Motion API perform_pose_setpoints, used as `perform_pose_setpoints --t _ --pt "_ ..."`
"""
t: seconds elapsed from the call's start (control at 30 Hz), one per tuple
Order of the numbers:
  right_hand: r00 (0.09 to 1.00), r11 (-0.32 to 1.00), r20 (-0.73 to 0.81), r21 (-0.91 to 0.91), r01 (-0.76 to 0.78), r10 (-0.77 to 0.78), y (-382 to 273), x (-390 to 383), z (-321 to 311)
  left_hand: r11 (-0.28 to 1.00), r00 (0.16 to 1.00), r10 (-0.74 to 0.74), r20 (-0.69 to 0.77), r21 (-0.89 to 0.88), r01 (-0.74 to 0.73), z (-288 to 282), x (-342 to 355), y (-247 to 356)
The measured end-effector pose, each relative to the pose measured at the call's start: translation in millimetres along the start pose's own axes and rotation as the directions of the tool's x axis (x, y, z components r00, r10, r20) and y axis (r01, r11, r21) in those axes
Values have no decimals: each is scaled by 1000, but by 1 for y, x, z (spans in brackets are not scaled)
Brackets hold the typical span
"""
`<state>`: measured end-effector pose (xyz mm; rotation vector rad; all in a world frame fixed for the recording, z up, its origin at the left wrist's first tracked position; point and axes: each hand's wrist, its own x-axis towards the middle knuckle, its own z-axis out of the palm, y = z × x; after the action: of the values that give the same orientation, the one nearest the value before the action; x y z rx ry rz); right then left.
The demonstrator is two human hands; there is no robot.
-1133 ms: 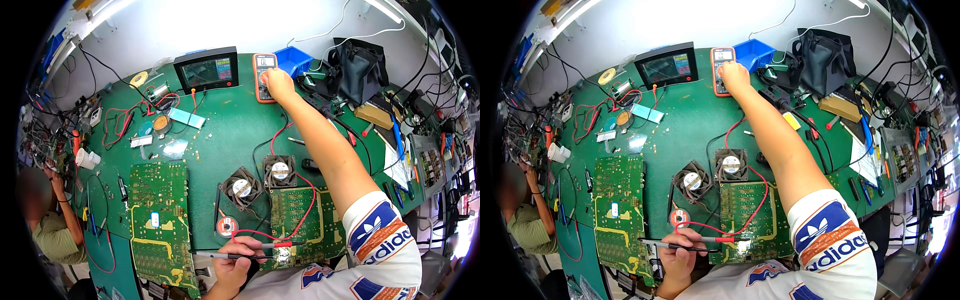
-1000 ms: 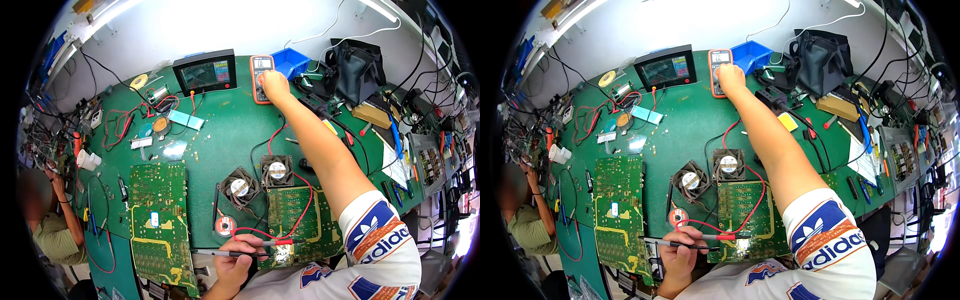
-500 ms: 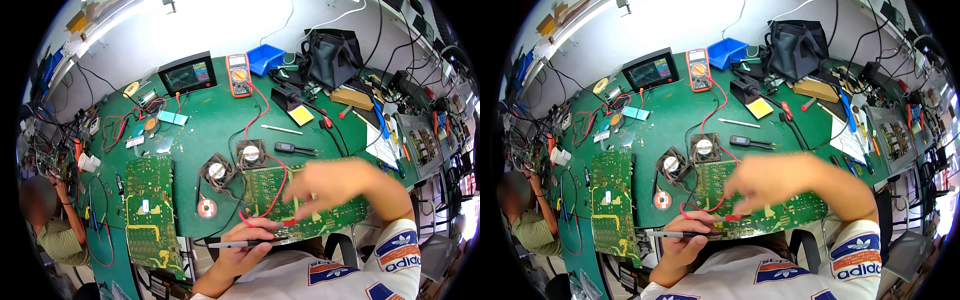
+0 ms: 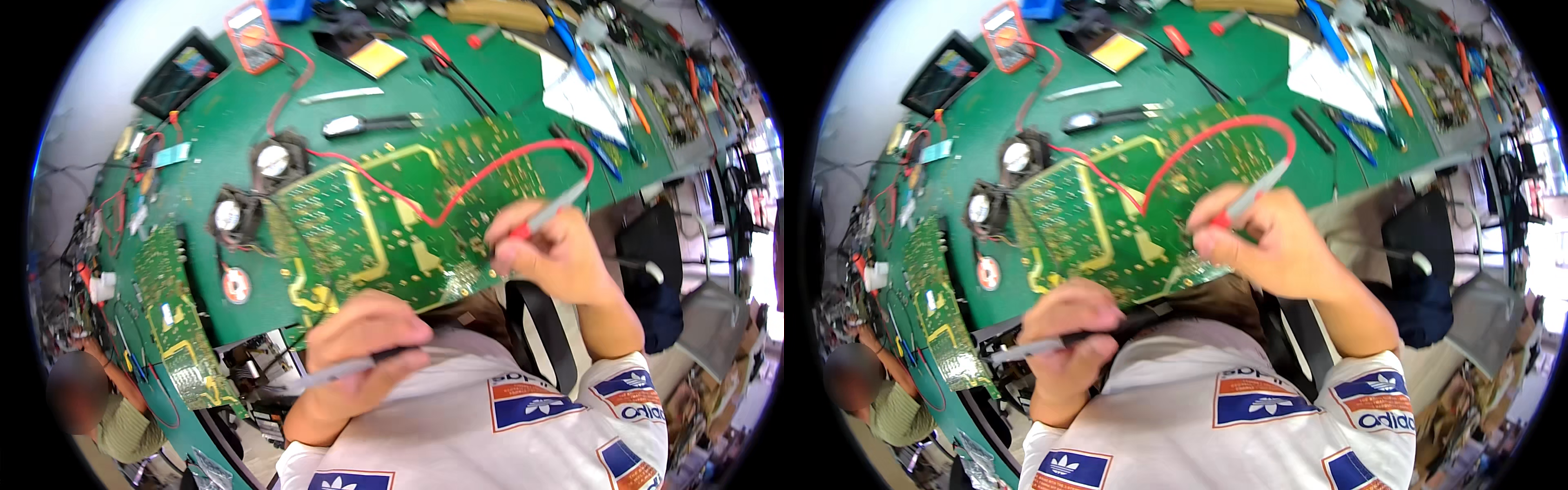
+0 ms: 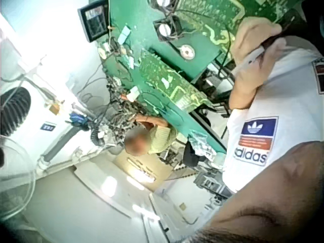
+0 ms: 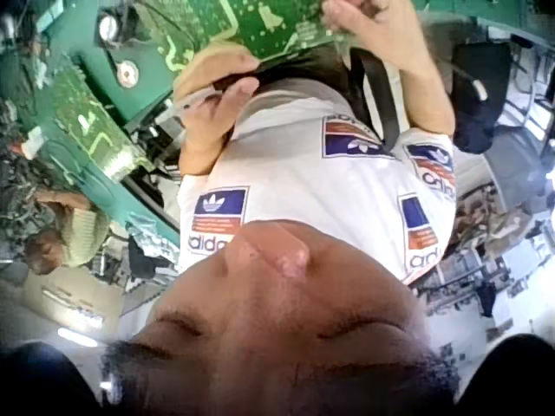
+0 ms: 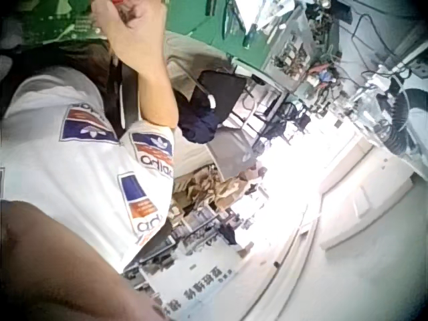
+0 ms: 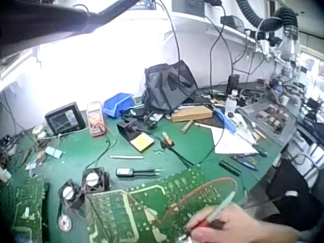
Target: The person uses a multimeter to test components on a large green circuit board, touching probes to various points while observing the display.
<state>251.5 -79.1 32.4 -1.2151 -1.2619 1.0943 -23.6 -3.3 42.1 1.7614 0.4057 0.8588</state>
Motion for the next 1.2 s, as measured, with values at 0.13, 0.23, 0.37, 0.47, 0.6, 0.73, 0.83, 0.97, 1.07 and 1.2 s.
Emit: perform_pose_setpoints --t 0.13,0.23,0.37,0.47,0.6,0.73,0.83,0.97,1.07,1.2 --pt "945 994 -322 102 -36 67 25 -23 6 986 985 -84 -152 128 104 19 5 -29" --pt "920 998 -391 39 48 -29 38 -28 17 980 983 -111 -148 145 133 25 10 -40" --pt "883 942 -338 -190 276 -327 58 -32 21 968 988 -125 -93 208 142 26 11 -49" --pt "908 953 -309 -197 230 -283 65 -32 18 962 989 -135 -57 233 145 26 13 -49" --pt "915 930 -230 -243 277 -333 63 -27 15 958 992 -121 -29 257 124 24 13 -51" --pt "941 920 -122 -282 274 -317 65 -29 11 955 994 -101 -34 277 107 25 11 -52" --pt "957 921 -61 -295 254 -284 61 -27 7 956 995 -93 -28 276 97 24 13 -53" --pt "976 947 -54 -261 189 -209 58 -29 5 964 995 -98 35 252 86 19 15 -52" --pt "973 944 -75 -266 193 -220 59 -30 7 960 997 -78 17 270 71 21 15 -54" --pt "974 941 -72 -280 189 -217 57 -29 9 958 998 -61 -10 281 61 23 12 -56"
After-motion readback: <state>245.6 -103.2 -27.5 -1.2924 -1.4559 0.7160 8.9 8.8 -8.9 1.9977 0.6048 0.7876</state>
